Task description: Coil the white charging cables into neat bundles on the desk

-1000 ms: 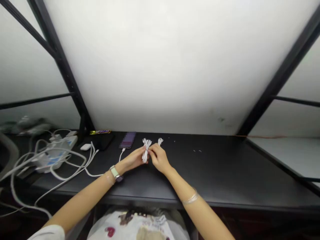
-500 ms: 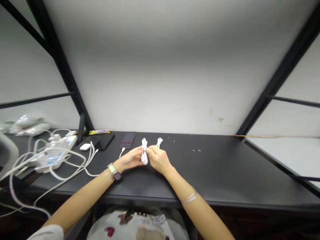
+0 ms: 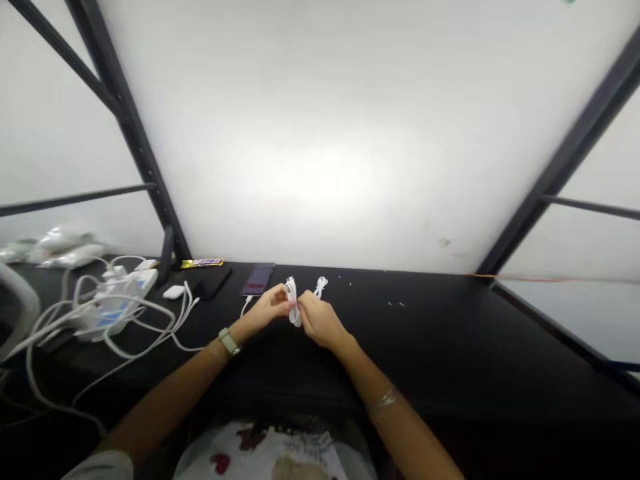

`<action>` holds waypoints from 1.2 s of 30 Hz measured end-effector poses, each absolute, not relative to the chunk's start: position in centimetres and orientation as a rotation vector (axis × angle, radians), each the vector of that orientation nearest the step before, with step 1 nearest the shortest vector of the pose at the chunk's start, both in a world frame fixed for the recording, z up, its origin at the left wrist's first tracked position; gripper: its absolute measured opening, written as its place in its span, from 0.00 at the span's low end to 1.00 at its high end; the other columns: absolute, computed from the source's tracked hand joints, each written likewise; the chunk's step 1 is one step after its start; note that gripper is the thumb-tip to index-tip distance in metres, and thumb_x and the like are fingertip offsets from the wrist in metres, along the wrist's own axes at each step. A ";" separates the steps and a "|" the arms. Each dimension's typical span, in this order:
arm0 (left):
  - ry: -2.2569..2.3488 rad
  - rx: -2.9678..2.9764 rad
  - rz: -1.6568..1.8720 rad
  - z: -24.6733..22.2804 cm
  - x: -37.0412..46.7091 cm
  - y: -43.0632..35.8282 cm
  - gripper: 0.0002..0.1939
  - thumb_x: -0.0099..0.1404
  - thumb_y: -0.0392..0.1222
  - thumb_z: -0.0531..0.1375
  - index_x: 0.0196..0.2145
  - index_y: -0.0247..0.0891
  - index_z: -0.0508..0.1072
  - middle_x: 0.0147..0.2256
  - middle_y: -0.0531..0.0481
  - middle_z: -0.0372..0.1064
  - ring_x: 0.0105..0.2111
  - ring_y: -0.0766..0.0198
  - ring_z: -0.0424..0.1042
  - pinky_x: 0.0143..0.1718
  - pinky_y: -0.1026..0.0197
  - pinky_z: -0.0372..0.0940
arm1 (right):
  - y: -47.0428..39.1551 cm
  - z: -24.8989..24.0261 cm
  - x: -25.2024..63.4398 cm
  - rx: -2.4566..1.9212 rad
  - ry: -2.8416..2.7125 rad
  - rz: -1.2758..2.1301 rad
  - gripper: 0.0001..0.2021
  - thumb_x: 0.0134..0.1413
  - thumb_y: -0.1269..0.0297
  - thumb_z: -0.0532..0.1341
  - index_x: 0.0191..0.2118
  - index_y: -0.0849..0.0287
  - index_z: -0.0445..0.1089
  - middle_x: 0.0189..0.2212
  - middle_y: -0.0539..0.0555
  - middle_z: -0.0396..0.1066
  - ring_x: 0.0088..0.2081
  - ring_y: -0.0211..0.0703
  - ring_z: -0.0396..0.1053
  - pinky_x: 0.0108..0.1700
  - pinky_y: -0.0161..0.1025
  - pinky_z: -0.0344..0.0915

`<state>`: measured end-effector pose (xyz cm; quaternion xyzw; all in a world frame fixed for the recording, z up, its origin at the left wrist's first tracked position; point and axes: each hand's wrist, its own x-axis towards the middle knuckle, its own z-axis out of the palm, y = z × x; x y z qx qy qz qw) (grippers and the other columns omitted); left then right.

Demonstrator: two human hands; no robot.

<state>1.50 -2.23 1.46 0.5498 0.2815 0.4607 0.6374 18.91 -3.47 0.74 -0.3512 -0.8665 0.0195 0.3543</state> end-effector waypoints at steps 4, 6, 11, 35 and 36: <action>0.658 1.332 1.082 1.9 1.5 -2.5 0.17 0.47 0.39 0.70 0.30 0.34 0.67 0.29 0.54 0.68 0.31 0.69 0.67 0.36 0.66 0.63 | -3.3 0.6 18.9 -0.923 -2.227 0.117 0.08 0.62 0.69 0.47 0.32 0.57 0.58 0.26 0.50 0.59 0.26 0.38 0.60 0.29 0.35 0.58; 0.659 1.352 1.090 1.9 1.4 -2.5 0.16 0.47 0.37 0.70 0.30 0.34 0.67 0.29 0.55 0.67 0.31 0.70 0.67 0.37 0.67 0.62 | -3.3 0.7 18.9 -0.922 -2.227 0.144 0.08 0.62 0.69 0.47 0.32 0.57 0.59 0.26 0.50 0.60 0.26 0.39 0.60 0.30 0.35 0.58; 0.645 1.345 1.029 1.4 1.0 -2.1 0.17 0.51 0.44 0.68 0.33 0.34 0.67 0.30 0.52 0.67 0.31 0.67 0.68 0.33 0.64 0.65 | -3.7 1.1 19.1 -0.911 -2.229 0.209 0.08 0.64 0.68 0.47 0.35 0.57 0.60 0.28 0.50 0.61 0.27 0.39 0.62 0.31 0.35 0.58; 0.625 1.239 1.007 0.9 1.1 -1.9 0.18 0.50 0.45 0.69 0.34 0.35 0.67 0.30 0.53 0.69 0.29 0.69 0.70 0.30 0.67 0.66 | -3.7 0.0 17.7 -0.813 -2.028 0.344 0.10 0.62 0.66 0.48 0.28 0.56 0.57 0.24 0.49 0.58 0.25 0.39 0.58 0.30 0.37 0.57; 0.625 1.227 1.011 0.8 1.1 -1.9 0.18 0.50 0.45 0.69 0.34 0.35 0.67 0.30 0.53 0.69 0.29 0.69 0.70 0.30 0.66 0.66 | -3.6 0.0 17.7 -0.817 -2.011 0.357 0.10 0.62 0.66 0.48 0.28 0.56 0.57 0.24 0.49 0.58 0.25 0.39 0.58 0.30 0.37 0.57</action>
